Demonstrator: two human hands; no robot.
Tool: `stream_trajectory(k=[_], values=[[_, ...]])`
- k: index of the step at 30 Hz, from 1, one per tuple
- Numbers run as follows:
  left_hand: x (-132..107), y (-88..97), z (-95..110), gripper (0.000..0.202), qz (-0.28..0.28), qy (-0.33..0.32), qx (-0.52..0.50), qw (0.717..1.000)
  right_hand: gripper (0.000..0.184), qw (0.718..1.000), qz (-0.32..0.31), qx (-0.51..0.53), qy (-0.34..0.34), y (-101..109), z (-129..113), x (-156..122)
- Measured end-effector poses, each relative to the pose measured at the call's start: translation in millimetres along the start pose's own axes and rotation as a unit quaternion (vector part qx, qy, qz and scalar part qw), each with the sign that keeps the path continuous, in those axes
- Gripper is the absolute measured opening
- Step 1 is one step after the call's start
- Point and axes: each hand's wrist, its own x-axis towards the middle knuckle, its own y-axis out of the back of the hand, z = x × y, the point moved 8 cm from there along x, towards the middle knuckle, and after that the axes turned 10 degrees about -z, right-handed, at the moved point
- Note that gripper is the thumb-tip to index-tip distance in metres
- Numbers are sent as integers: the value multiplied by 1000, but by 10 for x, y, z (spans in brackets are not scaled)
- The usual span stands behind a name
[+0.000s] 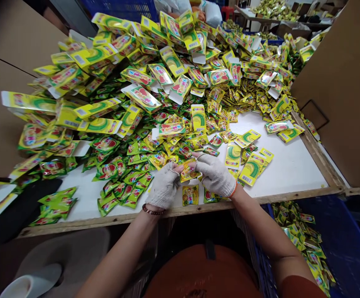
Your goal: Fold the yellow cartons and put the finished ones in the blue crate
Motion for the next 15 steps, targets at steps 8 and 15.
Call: stream_trajectory(k=[8,15], values=[[-52,24,-38,38,8,-9,-26,1000,27,998,-63,-27,-8,-81,112,-1],[-50,-66,-73,55,-31,9,-109,994,32,999,-25,20,-29,-11,125,-36]])
